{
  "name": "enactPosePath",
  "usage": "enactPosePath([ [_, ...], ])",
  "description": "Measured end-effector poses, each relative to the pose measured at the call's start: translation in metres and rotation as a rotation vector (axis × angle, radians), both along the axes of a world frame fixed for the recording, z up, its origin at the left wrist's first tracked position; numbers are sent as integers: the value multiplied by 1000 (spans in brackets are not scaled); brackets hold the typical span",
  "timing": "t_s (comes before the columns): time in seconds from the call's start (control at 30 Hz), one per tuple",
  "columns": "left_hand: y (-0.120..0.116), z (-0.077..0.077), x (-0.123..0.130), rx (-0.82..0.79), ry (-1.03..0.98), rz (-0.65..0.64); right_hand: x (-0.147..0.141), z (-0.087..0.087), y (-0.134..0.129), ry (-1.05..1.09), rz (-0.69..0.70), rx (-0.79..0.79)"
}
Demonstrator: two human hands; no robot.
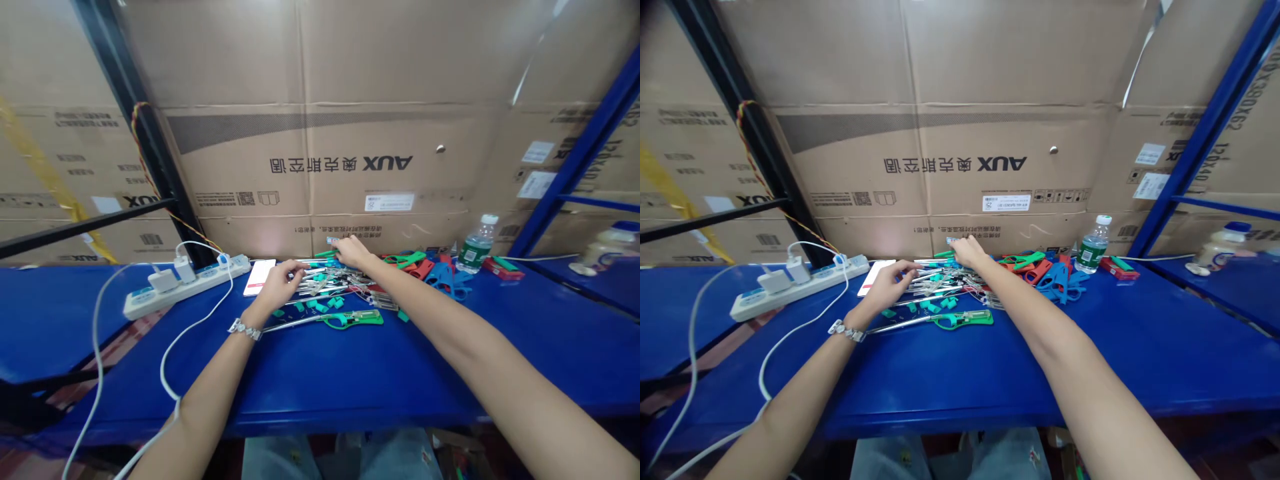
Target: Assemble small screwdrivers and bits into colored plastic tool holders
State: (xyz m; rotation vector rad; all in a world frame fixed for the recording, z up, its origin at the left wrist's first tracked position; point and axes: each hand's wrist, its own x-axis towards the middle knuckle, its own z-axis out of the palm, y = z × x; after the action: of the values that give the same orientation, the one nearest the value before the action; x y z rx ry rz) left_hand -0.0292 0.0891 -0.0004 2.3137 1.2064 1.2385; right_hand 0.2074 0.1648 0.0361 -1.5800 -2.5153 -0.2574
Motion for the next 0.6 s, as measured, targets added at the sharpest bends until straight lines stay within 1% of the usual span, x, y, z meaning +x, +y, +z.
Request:
enactPosePath([
  [0.07, -1, -1, -3, 34, -26, 0, 4, 3, -7, 47, 28, 41],
  [0.13, -5, -2, -4, 66, -45, -9, 10, 2, -22, 173, 85, 108],
  [0.23, -15, -3, -2, 75, -60, -34, 16, -10, -57, 413, 178, 172],
  [0.3, -23, -5, 2, 59, -62, -58, 18, -23, -83, 505, 253, 151],
  [0.37, -31, -7, 7, 33, -58, -92, 18, -37, -107, 578, 276, 125],
  [0.43, -38, -8, 14, -8, -53, -148, 17, -48, -124, 596, 310, 91],
  [0.5, -43, -8, 20, -71, -48, -223, 15, -53, -133, 599, 338, 49],
  [0.6, -45, -7, 25, -175, -47, -324, 13, -51, -138, 629, 321, -18],
])
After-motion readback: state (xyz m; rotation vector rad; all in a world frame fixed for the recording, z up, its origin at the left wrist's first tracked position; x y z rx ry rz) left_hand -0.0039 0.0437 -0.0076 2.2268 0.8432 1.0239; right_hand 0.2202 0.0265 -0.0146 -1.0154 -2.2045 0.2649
